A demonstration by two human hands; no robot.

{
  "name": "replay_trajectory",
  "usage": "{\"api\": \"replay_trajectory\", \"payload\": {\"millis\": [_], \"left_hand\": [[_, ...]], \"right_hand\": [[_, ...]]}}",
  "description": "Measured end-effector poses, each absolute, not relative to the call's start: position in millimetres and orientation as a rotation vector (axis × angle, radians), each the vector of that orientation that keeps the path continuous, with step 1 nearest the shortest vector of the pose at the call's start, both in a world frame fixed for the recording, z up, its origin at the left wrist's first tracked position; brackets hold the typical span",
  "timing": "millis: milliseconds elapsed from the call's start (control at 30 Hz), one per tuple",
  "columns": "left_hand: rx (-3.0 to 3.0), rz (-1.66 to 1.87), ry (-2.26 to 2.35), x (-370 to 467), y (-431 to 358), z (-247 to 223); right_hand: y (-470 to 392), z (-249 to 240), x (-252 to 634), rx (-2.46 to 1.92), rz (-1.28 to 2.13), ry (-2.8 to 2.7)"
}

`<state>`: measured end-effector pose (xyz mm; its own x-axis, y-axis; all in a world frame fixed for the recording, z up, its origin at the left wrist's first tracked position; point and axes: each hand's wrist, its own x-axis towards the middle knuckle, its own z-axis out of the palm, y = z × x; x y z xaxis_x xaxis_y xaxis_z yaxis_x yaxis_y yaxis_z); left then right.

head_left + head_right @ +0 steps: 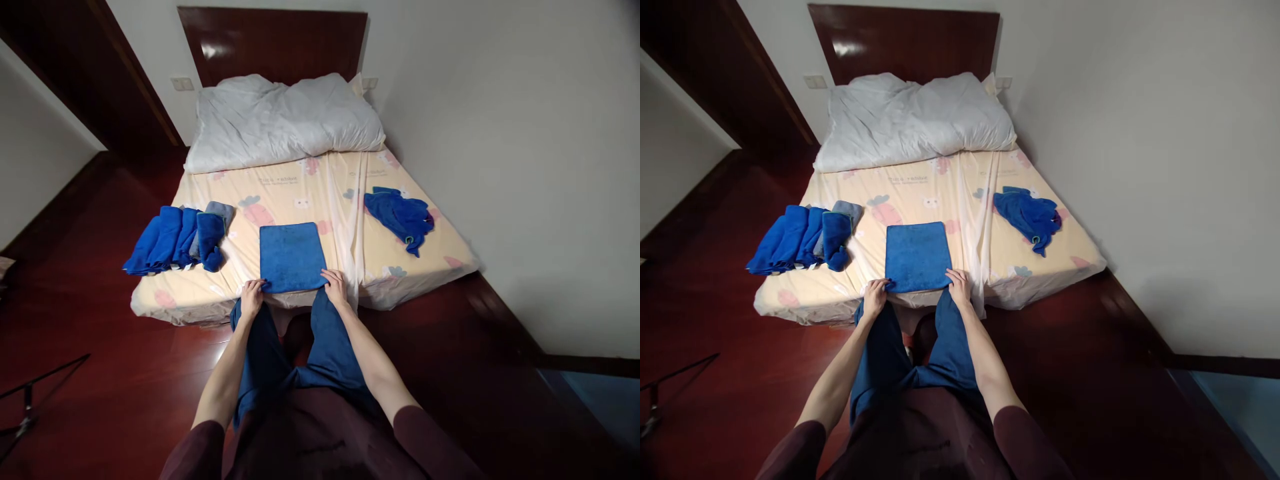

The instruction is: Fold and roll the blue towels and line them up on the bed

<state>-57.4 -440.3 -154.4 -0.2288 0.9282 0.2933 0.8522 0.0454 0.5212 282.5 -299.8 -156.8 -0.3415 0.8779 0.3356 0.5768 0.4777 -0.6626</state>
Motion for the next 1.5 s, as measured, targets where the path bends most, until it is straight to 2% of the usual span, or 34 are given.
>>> {"api": "replay_trajectory", "payload": {"millis": [233, 1000, 1500], "left_hand": [[1.826, 1.094, 2.005, -65, -431, -160], [1.634, 1.117, 2.108, -70, -416, -161], [1.406, 1.256, 2.252, -66, -402, -164]], "right_hand": [[-293, -152, 283, -1.229, 0.717, -1.972], [-263, -178, 285, -1.293, 0.884, -1.750], [-247, -181, 273, -1.455, 0.789, -1.668]]}}
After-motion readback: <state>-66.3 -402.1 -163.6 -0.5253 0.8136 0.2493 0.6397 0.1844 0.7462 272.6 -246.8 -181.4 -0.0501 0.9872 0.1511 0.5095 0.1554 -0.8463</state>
